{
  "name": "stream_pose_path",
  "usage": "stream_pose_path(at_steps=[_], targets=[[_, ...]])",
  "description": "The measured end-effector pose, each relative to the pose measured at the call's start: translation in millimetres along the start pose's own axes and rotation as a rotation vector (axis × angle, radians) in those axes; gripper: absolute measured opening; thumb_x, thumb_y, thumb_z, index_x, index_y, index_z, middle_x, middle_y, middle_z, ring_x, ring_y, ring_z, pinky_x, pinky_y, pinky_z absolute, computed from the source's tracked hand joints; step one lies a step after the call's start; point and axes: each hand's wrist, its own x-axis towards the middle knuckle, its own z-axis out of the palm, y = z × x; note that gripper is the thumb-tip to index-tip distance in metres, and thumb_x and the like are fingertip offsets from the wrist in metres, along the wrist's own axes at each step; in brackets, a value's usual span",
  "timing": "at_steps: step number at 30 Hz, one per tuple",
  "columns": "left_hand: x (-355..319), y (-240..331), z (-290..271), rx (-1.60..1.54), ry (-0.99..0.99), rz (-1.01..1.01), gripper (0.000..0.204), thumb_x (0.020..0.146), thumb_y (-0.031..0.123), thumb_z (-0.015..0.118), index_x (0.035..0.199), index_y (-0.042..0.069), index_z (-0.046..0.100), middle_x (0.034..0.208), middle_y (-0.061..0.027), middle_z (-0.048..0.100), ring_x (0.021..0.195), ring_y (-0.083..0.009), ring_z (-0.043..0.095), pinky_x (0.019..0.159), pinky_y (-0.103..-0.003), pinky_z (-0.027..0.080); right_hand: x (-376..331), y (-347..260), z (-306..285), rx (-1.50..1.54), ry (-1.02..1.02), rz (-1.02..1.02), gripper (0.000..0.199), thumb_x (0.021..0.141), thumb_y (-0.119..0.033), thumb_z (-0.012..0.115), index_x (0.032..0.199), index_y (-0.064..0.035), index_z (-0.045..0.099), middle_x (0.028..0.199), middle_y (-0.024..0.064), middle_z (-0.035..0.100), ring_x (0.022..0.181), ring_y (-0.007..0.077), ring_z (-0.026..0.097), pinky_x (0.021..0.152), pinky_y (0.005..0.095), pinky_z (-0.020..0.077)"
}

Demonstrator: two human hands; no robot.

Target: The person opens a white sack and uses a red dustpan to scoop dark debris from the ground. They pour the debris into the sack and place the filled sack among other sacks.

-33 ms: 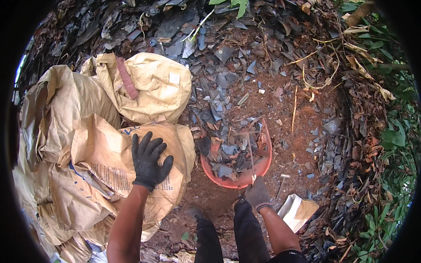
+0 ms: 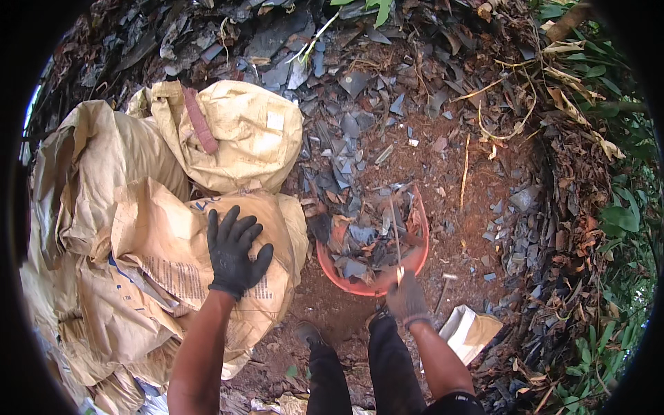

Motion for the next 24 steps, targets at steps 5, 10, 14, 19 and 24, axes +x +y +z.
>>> stream_pose_path(at_steps=[5,10,14,19,24], targets=[[-4,-3,15,-0.039,-0.021,0.0,0.035,0.077,0.029,0.079,0.107,0.013,0.07,0.119,-0.0064,0.069,0.134,-0.0353,0.053,0.124,-0.062,0.022,173,-103,-13,0.066,0.07,-0.107,0.048,0.098,-0.025,0.055,0.128,0.012,0.048,0.111,0.0425,0.064,0.109,0.0568,0.062,0.096,0.0571,0.051],[10,8,32,-0.06,-0.007,0.042,0.036,0.077,0.03,0.079,0.107,0.012,0.07,0.12,-0.0067,0.068,0.134,-0.0359,0.054,0.123,-0.063,0.022,346,-110,42,-0.191,0.113,-0.198,0.041,0.095,-0.017,0.055,0.126,0.0091,0.051,0.114,0.0398,0.066,0.112,0.051,0.066,0.094,0.0554,0.0535],[-12,-11,24,-0.009,-0.008,0.022,0.037,0.077,0.03,0.079,0.107,0.012,0.069,0.12,-0.0066,0.067,0.133,-0.0362,0.054,0.122,-0.063,0.023,275,-98,54,-0.319,-0.014,-0.17,0.04,0.094,-0.014,0.055,0.128,0.0082,0.052,0.117,0.0356,0.068,0.113,0.0482,0.068,0.094,0.0529,0.0548],[-21,-11,17,-0.017,-0.001,0.007,0.036,0.076,0.029,0.079,0.106,0.012,0.069,0.119,-0.0061,0.068,0.133,-0.0356,0.054,0.122,-0.061,0.023,176,-54,35,-0.701,-0.061,-0.396,0.026,0.095,-0.011,0.057,0.112,0.005,0.068,0.105,0.0234,0.074,0.101,0.0389,0.072,0.091,0.0512,0.0552],[-25,-2,17,-0.016,0.018,0.006,0.036,0.076,0.028,0.079,0.107,0.012,0.07,0.119,-0.0058,0.069,0.133,-0.0351,0.055,0.124,-0.06,0.023,111,20,38,-1.19,-0.168,-0.651,0.02,0.093,-0.012,0.06,0.087,-0.004,0.078,0.087,0.0141,0.075,0.085,0.0276,0.07,0.076,0.048,0.0543]])
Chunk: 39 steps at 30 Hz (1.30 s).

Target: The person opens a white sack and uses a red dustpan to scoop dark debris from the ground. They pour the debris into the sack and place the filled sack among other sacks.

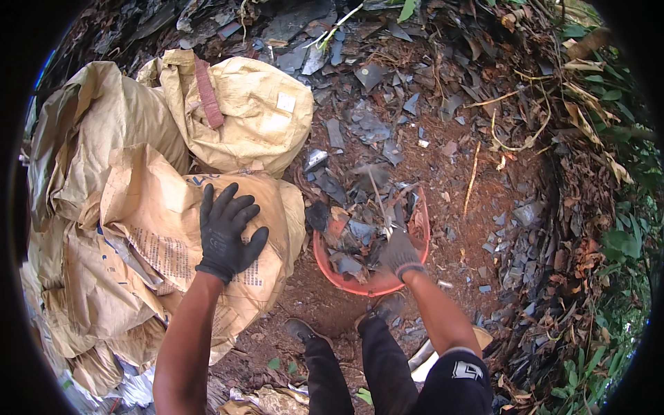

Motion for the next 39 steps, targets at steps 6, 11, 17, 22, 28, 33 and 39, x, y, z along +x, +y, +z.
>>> stream_pose_path(at_steps=[6,11,17,22,28,33,39], targets=[[-2,6,-5,0.035,-0.028,0.007,0.034,0.077,0.028,0.078,0.106,0.012,0.071,0.119,-0.006,0.069,0.134,-0.0347,0.054,0.125,-0.057,0.021,-95,-49,50,0.974,0.059,0.523,0.024,0.09,-0.014,0.059,0.104,0.0038,0.053,0.081,0.0307,0.064,0.085,0.0478,0.066,0.071,0.0553,0.0507],[-2,11,10,0.004,-0.015,0.003,0.032,0.079,0.029,0.078,0.104,0.011,0.072,0.118,-0.0063,0.069,0.134,-0.0342,0.054,0.126,-0.057,0.02,-142,-91,38,1.04,0.221,0.557,0.022,0.092,-0.012,0.059,0.107,0.0028,0.052,0.095,0.0347,0.065,0.091,0.0515,0.065,0.075,0.0574,0.0518],[-8,0,0,0.03,-0.017,0.0,0.032,0.079,0.029,0.078,0.105,0.011,0.073,0.119,-0.0059,0.07,0.134,-0.0337,0.054,0.126,-0.057,0.02,-94,-93,-8,1.232,0.421,0.586,0.026,0.095,-0.014,0.059,0.111,0.005,0.052,0.094,0.0369,0.065,0.09,0.0533,0.065,0.075,0.059,0.051],[-5,8,5,0.015,-0.023,0.015,0.032,0.079,0.029,0.078,0.105,0.01,0.073,0.119,-0.0061,0.07,0.135,-0.0338,0.053,0.126,-0.057,0.02,81,-12,-81,1.287,0.248,0.534,0.046,0.095,-0.018,0.056,0.127,0.0136,0.051,0.118,0.0417,0.064,0.116,0.0526,0.063,0.096,0.0529,0.0535],[-8,6,6,0.045,-0.034,-0.009,0.032,0.079,0.03,0.077,0.105,0.01,0.073,0.12,-0.0063,0.07,0.135,-0.0337,0.053,0.126,-0.057,0.019,138,-8,-62,0.997,0.148,0.386,0.038,0.093,-0.013,0.054,0.121,0.0104,0.059,0.116,0.0399,0.065,0.117,0.0498,0.064,0.097,0.0522,0.0535],[-17,-1,2,0.043,-0.036,-0.004,0.033,0.079,0.031,0.077,0.104,0.01,0.073,0.119,-0.0062,0.07,0.135,-0.0337,0.053,0.126,-0.057,0.019,54,-13,-52,0.888,0.023,0.325,0.037,0.091,-0.014,0.059,0.12,0.0094,0.059,0.103,0.0342,0.07,0.105,0.0475,0.069,0.088,0.0524,0.0551],[-10,2,4,0.033,-0.017,0.023,0.032,0.079,0.032,0.077,0.104,0.011,0.073,0.119,-0.0062,0.07,0.135,-0.0338,0.054,0.126,-0.056,0.02,-24,-24,18,0.662,0.279,0.306,0.025,0.091,-0.014,0.063,0.106,0.0023,0.052,0.075,0.0287,0.067,0.072,0.0471,0.07,0.066,0.0553,0.0537]])
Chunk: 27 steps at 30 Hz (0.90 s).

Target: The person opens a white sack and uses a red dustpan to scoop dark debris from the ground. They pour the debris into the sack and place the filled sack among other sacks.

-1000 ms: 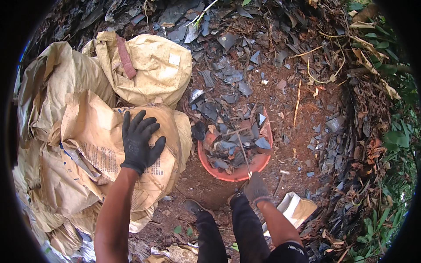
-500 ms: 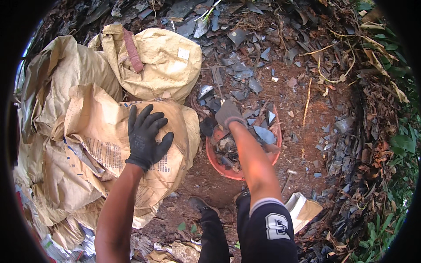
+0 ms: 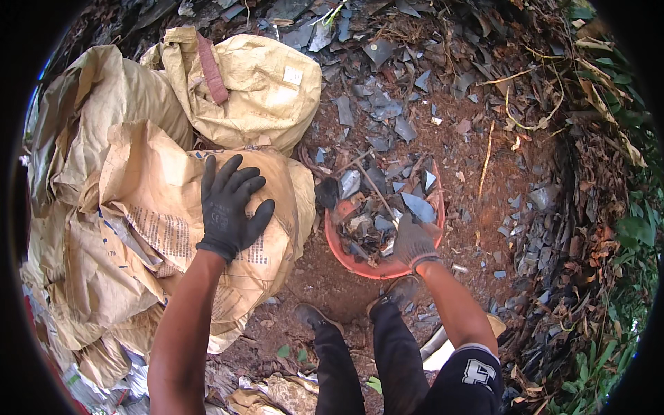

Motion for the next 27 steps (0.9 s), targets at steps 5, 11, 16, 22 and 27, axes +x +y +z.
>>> stream_pose_path(at_steps=[5,11,16,22,27], targets=[[-3,0,4,-0.003,-0.005,-0.012,0.031,0.079,0.03,0.077,0.104,0.011,0.073,0.119,-0.0061,0.07,0.135,-0.0337,0.054,0.126,-0.056,0.021,-53,2,-14,0.158,-0.087,0.135,0.024,0.092,-0.014,0.06,0.107,0.0023,0.052,0.078,0.0298,0.067,0.073,0.0467,0.069,0.064,0.0554,0.0532],[0,0,3,-0.029,0.005,-0.024,0.031,0.079,0.028,0.077,0.104,0.01,0.073,0.118,-0.006,0.07,0.135,-0.033,0.053,0.126,-0.056,0.021,-125,-19,-42,0.194,-0.068,0.248,0.025,0.094,-0.018,0.06,0.107,0.0015,0.052,0.082,0.0311,0.067,0.079,0.0509,0.068,0.068,0.0599,0.0524],[3,2,1,-0.02,0.009,-0.012,0.031,0.078,0.028,0.078,0.103,0.011,0.072,0.118,-0.0059,0.07,0.134,-0.0328,0.054,0.126,-0.057,0.021,-171,-28,-36,0.239,-0.125,0.42,0.028,0.092,-0.021,0.063,0.105,0.0012,0.054,0.083,0.0307,0.068,0.08,0.0508,0.068,0.07,0.0595,0.0523],[10,4,-2,0.004,0.016,-0.006,0.032,0.078,0.027,0.078,0.104,0.011,0.072,0.119,-0.006,0.07,0.134,-0.0327,0.054,0.126,-0.057,0.021,-220,2,-25,0.184,-0.175,0.508,0.025,0.092,-0.017,0.062,0.109,-0.0021,0.052,0.083,0.0295,0.068,0.08,0.0502,0.068,0.07,0.061,0.052],[8,3,-9,0.043,-0.005,-0.007,0.032,0.078,0.028,0.078,0.105,0.011,0.072,0.119,-0.0063,0.07,0.134,-0.0336,0.054,0.125,-0.058,0.021,-130,2,-17,0.314,0.081,0.406,0.035,0.096,-0.023,0.06,0.119,0.0005,0.049,0.089,0.032,0.069,0.084,0.0529,0.068,0.074,0.0619,0.0518]])
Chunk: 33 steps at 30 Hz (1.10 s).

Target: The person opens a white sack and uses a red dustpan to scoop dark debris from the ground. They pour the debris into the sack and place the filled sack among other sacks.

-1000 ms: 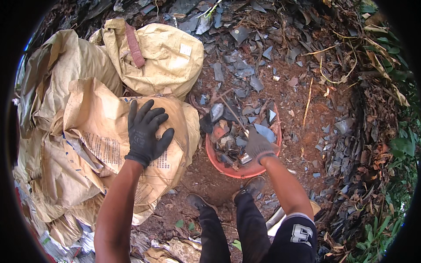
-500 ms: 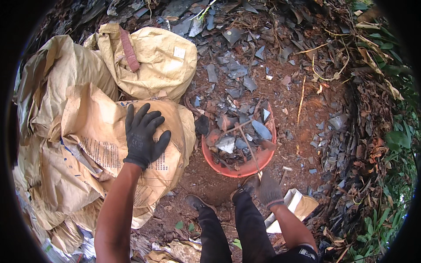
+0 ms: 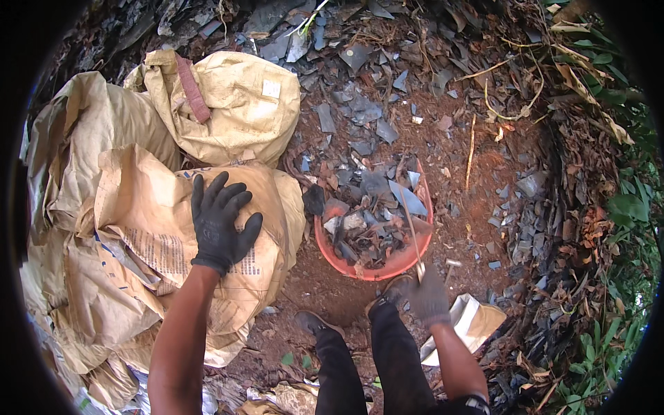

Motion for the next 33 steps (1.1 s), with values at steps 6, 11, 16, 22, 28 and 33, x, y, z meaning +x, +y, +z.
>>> stream_pose_path(at_steps=[6,11,16,22,28,33], targets=[[0,5,24,-0.02,-0.016,0.009,0.035,0.078,0.028,0.077,0.107,0.011,0.071,0.119,-0.0066,0.07,0.133,-0.0355,0.055,0.125,-0.059,0.02,252,-135,1,0.117,0.065,-0.292,0.043,0.097,-0.026,0.057,0.121,0.0092,0.055,0.102,0.0398,0.067,0.1,0.0544,0.066,0.084,0.0561,0.055],[1,3,26,-0.039,-0.029,0.011,0.034,0.078,0.028,0.077,0.107,0.01,0.071,0.12,-0.0073,0.07,0.133,-0.0366,0.055,0.124,-0.06,0.021,364,-180,15,-0.412,-0.114,-0.264,0.041,0.1,-0.029,0.053,0.128,0.0009,0.057,0.118,0.033,0.068,0.114,0.0492,0.066,0.096,0.0562,0.0526],[-3,-8,24,-0.007,-0.013,0.01,0.036,0.077,0.029,0.078,0.107,0.011,0.071,0.119,-0.0067,0.071,0.131,-0.0369,0.057,0.123,-0.061,0.022,365,-158,49,-0.313,0.021,-0.217,0.041,0.095,-0.017,0.061,0.132,0.0011,0.054,0.121,0.0329,0.068,0.116,0.0467,0.067,0.097,0.053,0.0537],[-6,-20,25,-0.08,0.032,-0.009,0.036,0.075,0.031,0.079,0.105,0.012,0.071,0.118,-0.0061,0.071,0.131,-0.0359,0.057,0.122,-0.062,0.025,318,-148,52,-0.239,-0.082,-0.269,0.037,0.098,-0.014,0.055,0.128,0.0069,0.053,0.115,0.0325,0.07,0.112,0.0463,0.068,0.097,0.0539,0.0524],[-3,-25,15,-0.137,0.033,-0.015,0.036,0.074,0.03,0.08,0.104,0.012,0.069,0.117,-0.0069,0.07,0.129,-0.0363,0.057,0.121,-0.064,0.025,265,-64,19,-0.426,-0.246,-0.333,0.036,0.093,-0.018,0.06,0.118,0.0066,0.053,0.101,0.0343,0.069,0.101,0.0513,0.068,0.089,0.0572,0.0522],[-9,-29,19,-0.098,0.007,-0.044,0.037,0.074,0.03,0.08,0.104,0.012,0.07,0.118,-0.0067,0.07,0.13,-0.0359,0.057,0.122,-0.063,0.024,230,-112,-26,-0.296,-0.243,-0.262,0.033,0.093,-0.017,0.057,0.119,0.0036,0.053,0.101,0.0377,0.067,0.102,0.0518,0.067,0.088,0.0579,0.0523]])
